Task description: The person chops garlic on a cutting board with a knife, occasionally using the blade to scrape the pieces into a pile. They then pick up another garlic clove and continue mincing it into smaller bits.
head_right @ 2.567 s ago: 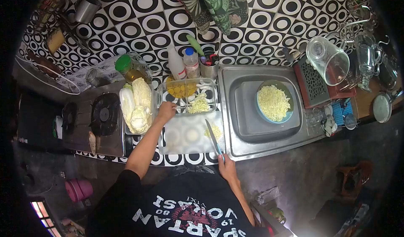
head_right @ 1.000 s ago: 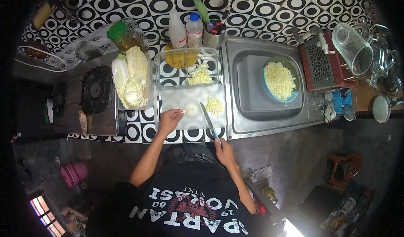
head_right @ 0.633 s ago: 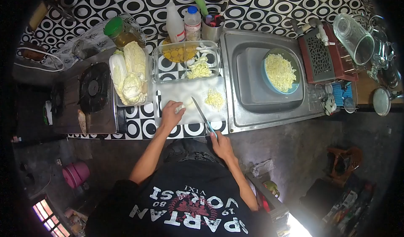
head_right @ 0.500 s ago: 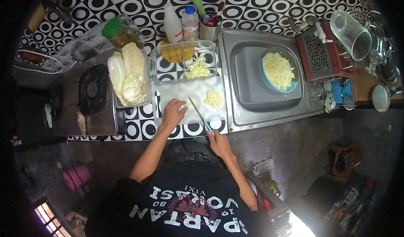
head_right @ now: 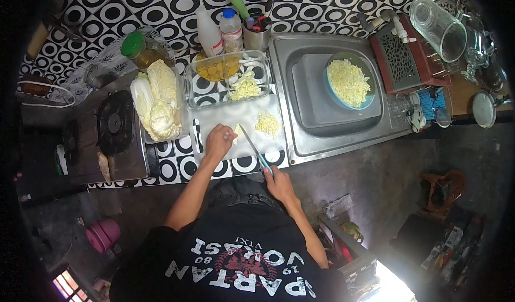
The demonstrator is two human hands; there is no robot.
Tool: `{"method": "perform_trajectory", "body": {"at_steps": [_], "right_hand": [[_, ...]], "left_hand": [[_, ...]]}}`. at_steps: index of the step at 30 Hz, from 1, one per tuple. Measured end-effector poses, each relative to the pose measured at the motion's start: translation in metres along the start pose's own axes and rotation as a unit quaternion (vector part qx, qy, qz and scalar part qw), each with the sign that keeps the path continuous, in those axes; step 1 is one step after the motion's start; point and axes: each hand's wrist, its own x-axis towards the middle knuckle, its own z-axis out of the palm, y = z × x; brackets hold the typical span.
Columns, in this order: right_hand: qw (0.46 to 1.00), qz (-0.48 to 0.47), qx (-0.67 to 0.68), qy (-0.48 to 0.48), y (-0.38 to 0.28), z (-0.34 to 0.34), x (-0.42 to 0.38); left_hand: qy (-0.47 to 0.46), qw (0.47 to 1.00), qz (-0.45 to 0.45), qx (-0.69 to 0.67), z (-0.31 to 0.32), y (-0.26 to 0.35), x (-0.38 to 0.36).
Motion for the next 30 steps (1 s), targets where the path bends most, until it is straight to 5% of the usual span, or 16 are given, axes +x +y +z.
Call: {"method": "perform_trajectory", "body": {"at_steps": [13, 24, 30], "right_hand": [[1.0, 0.022, -0.006, -0.017, -0.003, 0.005, 0.01], [0.999, 0.03, -0.016, -0.027, -0.013, -0.004, 0.019], [0.998, 0.052, -0.037, -0.023, -0.006, 0.0, 0.022]], "left_hand": [[-0.015, 0.996, 0.054, 0.068, 0.001, -0.003, -0.008], [-0.135, 0.977, 0.136, 0.093, -0.01, -0.004, -0.004], [-0.056, 0.985, 0.131, 0.097, 0.002, 0.002, -0.009]]}}
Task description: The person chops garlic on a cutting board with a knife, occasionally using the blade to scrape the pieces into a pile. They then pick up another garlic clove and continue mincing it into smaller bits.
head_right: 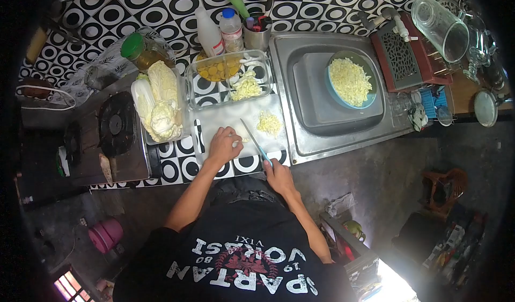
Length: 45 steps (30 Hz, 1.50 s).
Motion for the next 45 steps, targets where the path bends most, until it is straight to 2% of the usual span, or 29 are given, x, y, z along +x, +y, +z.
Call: {"method": "perform_trajectory", "body": {"at_steps": [6, 12, 18, 28, 31, 45], "right_hand": [[0.999, -0.029, 0.021, 0.03, 0.004, 0.007, -0.003], [0.999, -0.024, 0.02, 0.008, 0.002, 0.007, -0.006], [0.999, -0.041, -0.002, 0.007, 0.015, 0.02, -0.003], [0.997, -0.045, -0.05, 0.026, 0.013, 0.028, -0.002], [0.997, -0.014, -0.076, -0.002, 0.002, 0.026, -0.005], [0.988, -0.052, -0.142, 0.01, -0.007, 0.036, 0.022]], "left_hand": [[0.083, 0.996, -0.031, -0.006, 0.014, 0.0, 0.0], [0.073, 0.994, -0.085, -0.021, 0.015, 0.005, 0.002], [0.087, 0.992, -0.094, -0.014, 0.02, 0.005, 0.001], [0.115, 0.99, -0.075, -0.015, 0.026, 0.001, -0.002], [0.126, 0.99, -0.062, -0.014, 0.026, 0.001, -0.003], [0.118, 0.992, -0.026, -0.032, 0.022, -0.006, -0.006]]}}
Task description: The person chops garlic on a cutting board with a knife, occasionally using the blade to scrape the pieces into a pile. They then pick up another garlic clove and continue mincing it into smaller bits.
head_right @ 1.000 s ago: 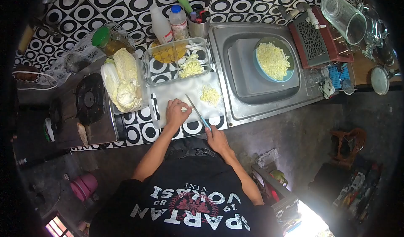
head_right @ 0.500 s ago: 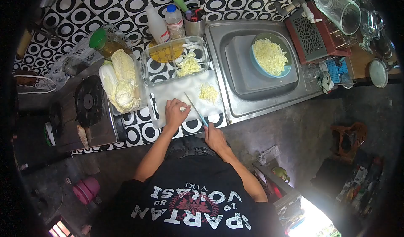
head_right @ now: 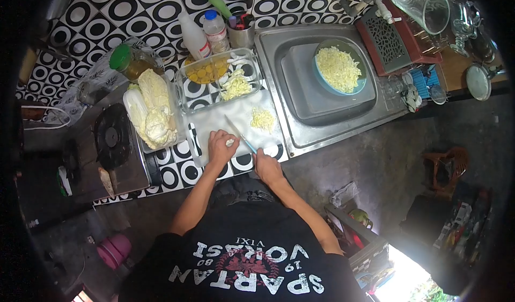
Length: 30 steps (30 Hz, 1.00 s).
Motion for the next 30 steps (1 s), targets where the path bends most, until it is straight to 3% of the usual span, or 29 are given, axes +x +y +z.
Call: {"method": "perform_trajectory", "body": {"at_steps": [18, 30], "right_hand": [[0.995, 0.04, 0.088, 0.012, -0.01, 0.003, -0.015], [0.998, 0.042, 0.008, 0.042, -0.024, 0.004, 0.004]], "left_hand": [[-0.018, 0.998, 0.028, -0.054, -0.006, -0.008, 0.0], [-0.036, 0.996, 0.047, -0.065, -0.008, -0.017, -0.001]]}}
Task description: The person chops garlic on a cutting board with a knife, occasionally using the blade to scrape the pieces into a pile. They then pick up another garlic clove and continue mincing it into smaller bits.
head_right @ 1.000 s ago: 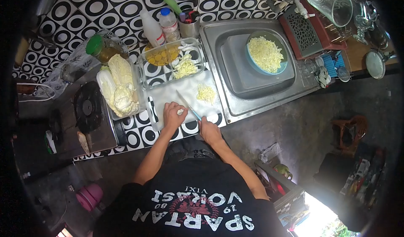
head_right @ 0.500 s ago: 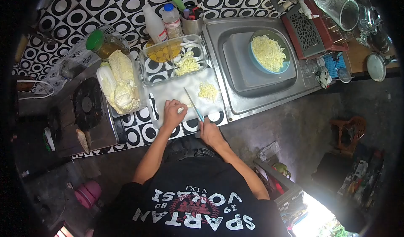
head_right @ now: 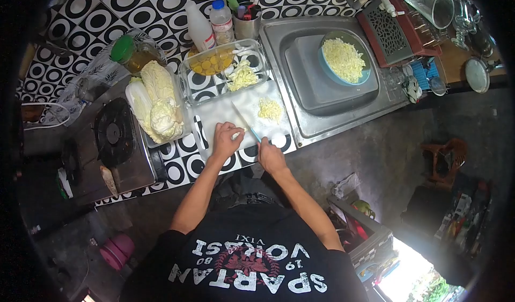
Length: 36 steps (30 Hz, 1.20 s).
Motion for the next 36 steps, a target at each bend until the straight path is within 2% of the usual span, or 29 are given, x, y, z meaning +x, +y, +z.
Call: {"method": "perform_trajectory", "body": {"at_steps": [14, 24, 28, 34, 36], "right_hand": [[0.999, 0.042, 0.014, -0.002, -0.004, 0.007, -0.023], [1.0, -0.008, -0.015, -0.022, 0.003, -0.004, 0.001], [0.998, -0.011, 0.048, -0.038, 0.008, -0.009, -0.011], [0.998, 0.008, 0.047, -0.036, 0.013, 0.003, -0.015], [0.998, -0.013, 0.049, -0.032, 0.014, 0.01, -0.009]], "left_hand": [[0.013, 1.0, -0.009, -0.005, 0.0, 0.0, -0.001], [0.014, 1.0, -0.01, 0.004, 0.001, 0.002, -0.003], [0.019, 1.0, -0.009, -0.003, 0.0, 0.002, -0.004], [0.007, 1.0, -0.025, -0.004, 0.0, 0.005, -0.001], [0.012, 1.0, -0.016, -0.003, 0.001, 0.005, -0.003]]}}
